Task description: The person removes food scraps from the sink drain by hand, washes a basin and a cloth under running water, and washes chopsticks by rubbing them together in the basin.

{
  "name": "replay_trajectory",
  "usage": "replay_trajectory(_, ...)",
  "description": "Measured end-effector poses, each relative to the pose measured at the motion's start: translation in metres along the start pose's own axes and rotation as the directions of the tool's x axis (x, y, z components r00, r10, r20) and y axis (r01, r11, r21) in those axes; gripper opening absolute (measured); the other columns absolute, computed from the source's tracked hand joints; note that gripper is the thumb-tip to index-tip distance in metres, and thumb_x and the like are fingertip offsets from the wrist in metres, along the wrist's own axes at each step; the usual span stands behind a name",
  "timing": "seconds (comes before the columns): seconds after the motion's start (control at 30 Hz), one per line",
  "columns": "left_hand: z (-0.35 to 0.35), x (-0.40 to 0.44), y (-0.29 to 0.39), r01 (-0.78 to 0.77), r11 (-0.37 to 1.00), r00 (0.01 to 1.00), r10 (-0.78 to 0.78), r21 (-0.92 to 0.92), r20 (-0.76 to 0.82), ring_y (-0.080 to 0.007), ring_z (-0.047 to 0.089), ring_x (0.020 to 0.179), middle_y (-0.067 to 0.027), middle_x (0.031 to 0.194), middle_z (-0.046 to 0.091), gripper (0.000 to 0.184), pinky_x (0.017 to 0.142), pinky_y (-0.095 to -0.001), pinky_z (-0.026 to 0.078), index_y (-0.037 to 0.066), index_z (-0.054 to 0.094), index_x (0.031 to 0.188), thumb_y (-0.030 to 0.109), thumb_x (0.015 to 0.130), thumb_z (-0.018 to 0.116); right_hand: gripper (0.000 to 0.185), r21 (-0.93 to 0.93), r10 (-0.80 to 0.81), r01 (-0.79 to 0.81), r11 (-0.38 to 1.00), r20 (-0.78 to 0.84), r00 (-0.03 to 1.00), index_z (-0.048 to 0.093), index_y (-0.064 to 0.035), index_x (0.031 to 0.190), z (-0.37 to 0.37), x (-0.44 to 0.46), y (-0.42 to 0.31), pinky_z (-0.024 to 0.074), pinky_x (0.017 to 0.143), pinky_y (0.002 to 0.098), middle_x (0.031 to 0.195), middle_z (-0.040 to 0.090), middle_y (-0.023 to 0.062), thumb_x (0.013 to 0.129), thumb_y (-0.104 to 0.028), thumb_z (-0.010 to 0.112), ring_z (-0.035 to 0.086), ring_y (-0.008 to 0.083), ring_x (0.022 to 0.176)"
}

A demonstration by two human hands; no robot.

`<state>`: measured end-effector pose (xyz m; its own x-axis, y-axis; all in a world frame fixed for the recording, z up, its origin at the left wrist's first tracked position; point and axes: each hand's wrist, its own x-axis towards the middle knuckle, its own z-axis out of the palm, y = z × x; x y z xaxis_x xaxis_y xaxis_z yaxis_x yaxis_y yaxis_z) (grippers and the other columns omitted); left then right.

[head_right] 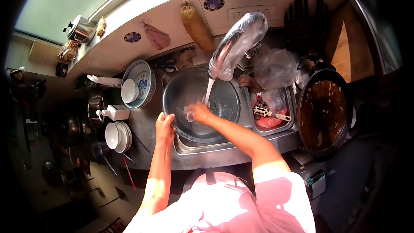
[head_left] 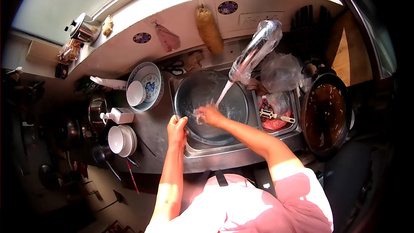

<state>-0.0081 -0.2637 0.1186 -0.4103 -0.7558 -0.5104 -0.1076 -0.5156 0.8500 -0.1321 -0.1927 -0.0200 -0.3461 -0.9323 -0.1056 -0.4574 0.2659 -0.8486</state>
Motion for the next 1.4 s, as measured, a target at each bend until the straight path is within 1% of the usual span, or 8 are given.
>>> replay_trajectory(0.17, -0.014, 0.012, -0.008, -0.007, 0.997, 1.000, 0.009, -0.075, 0.026, -0.0052, 0.042, 0.040, 0.0031, 0.059, 0.050, 0.009, 0.036, -0.0178, 0.033, 0.011, 0.049, 0.073, 0.009, 0.078, 0.056, 0.025, -0.098, 0.185, -0.160, 0.982, 0.656, 0.732, 0.059, -0.0107, 0.094, -0.050, -0.018, -0.004, 0.0481, 0.067, 0.0349, 0.083, 0.062, 0.0150, 0.069, -0.010, 0.059, 0.061, 0.0267, 0.077)
replay_trajectory(0.37, 0.018, 0.019, -0.006, 0.057, 0.977, 0.998, -0.051, -0.204, 0.036, -0.0046, 0.040, 0.041, 0.0042, 0.056, 0.048, 0.025, 0.035, -0.0179, 0.028, 0.010, 0.053, 0.079, 0.032, 0.089, 0.046, 0.020, 0.914, 0.108, -0.371, 0.162, 0.357, 0.928, 0.051, -0.0060, 0.103, -0.078, 0.020, -0.085, 0.0478, 0.071, 0.0282, 0.100, 0.053, 0.0025, 0.087, -0.017, 0.050, 0.055, 0.0115, 0.083)
replay_trajectory(0.47, 0.024, 0.039, -0.011, 0.036, 0.978, 0.991, -0.008, -0.208, 0.130, -0.0072, 0.047, 0.054, 0.0010, 0.067, 0.051, 0.027, 0.041, -0.0208, 0.034, 0.008, 0.054, 0.085, 0.032, 0.090, 0.044, 0.015, 0.148, -0.345, 0.381, 0.913, -0.218, 0.913, 0.056, -0.0033, 0.089, -0.066, 0.008, -0.096, 0.0402, 0.084, 0.0321, 0.109, 0.047, 0.0121, 0.083, -0.016, 0.053, 0.050, 0.0236, 0.096)
replay_trajectory(0.7, 0.057, 0.040, 0.021, 0.085, 0.995, 0.984, -0.092, 0.053, 0.155, -0.0043, 0.030, 0.042, 0.0071, 0.053, 0.034, 0.031, 0.039, -0.0198, 0.028, 0.014, 0.043, 0.066, 0.036, 0.082, 0.058, 0.012, 0.133, -0.587, 0.572, 0.809, 0.138, 0.798, 0.054, -0.0076, 0.077, -0.107, -0.089, -0.043, 0.0410, 0.080, 0.0378, 0.092, 0.055, 0.0077, 0.068, -0.006, 0.063, 0.052, 0.0280, 0.092)
replay_trajectory(0.9, 0.057, 0.039, 0.057, -0.168, 0.874, 0.952, 0.023, 0.456, 0.306, -0.0064, 0.038, 0.047, 0.0033, 0.053, 0.039, 0.032, 0.042, -0.0219, 0.032, 0.011, 0.044, 0.061, 0.030, 0.077, 0.064, 0.008, 0.130, 0.173, -0.156, 0.979, -0.132, 0.976, 0.055, -0.0043, 0.079, -0.130, -0.118, 0.032, 0.0444, 0.071, 0.0313, 0.082, 0.054, 0.0098, 0.073, -0.008, 0.059, 0.055, 0.0253, 0.078)
replay_trajectory(1.03, 0.077, 0.019, 0.032, -0.621, 0.081, 0.748, 0.358, 0.780, 0.558, -0.0319, 0.055, 0.061, -0.0118, 0.061, 0.055, 0.015, 0.052, -0.0388, 0.042, 0.005, 0.044, 0.060, 0.010, 0.062, 0.058, 0.013, 0.588, 0.430, -0.124, 0.799, -0.415, 0.802, 0.053, 0.0000, 0.087, -0.150, -0.100, 0.027, 0.0440, 0.066, 0.0258, 0.085, 0.055, 0.0070, 0.078, -0.009, 0.057, 0.055, 0.0174, 0.072)
replay_trajectory(1.23, 0.091, 0.027, 0.009, -0.873, -0.349, 0.248, 0.282, 0.340, 0.927, -0.0250, 0.054, 0.082, -0.0060, 0.076, 0.051, 0.006, 0.082, -0.0496, 0.040, 0.009, 0.051, 0.071, 0.008, 0.066, 0.055, 0.013, 0.284, 0.084, 0.057, 0.957, -0.460, 0.884, 0.055, -0.0017, 0.091, -0.174, -0.082, -0.066, 0.0435, 0.070, 0.0291, 0.089, 0.056, 0.0093, 0.078, -0.004, 0.055, 0.055, 0.0211, 0.078)
replay_trajectory(1.4, 0.094, 0.039, -0.026, -0.775, -0.057, 0.415, 0.704, 0.629, 0.576, -0.0306, 0.049, 0.102, -0.0145, 0.109, 0.052, 0.019, 0.089, -0.0532, 0.032, 0.009, 0.059, 0.095, 0.013, 0.077, 0.054, 0.023, 0.258, 0.126, -0.001, 0.966, -0.470, 0.873, 0.052, -0.0022, 0.104, -0.100, -0.076, -0.058, 0.0437, 0.075, 0.0338, 0.094, 0.057, 0.0134, 0.081, -0.004, 0.050, 0.056, 0.0276, 0.084)
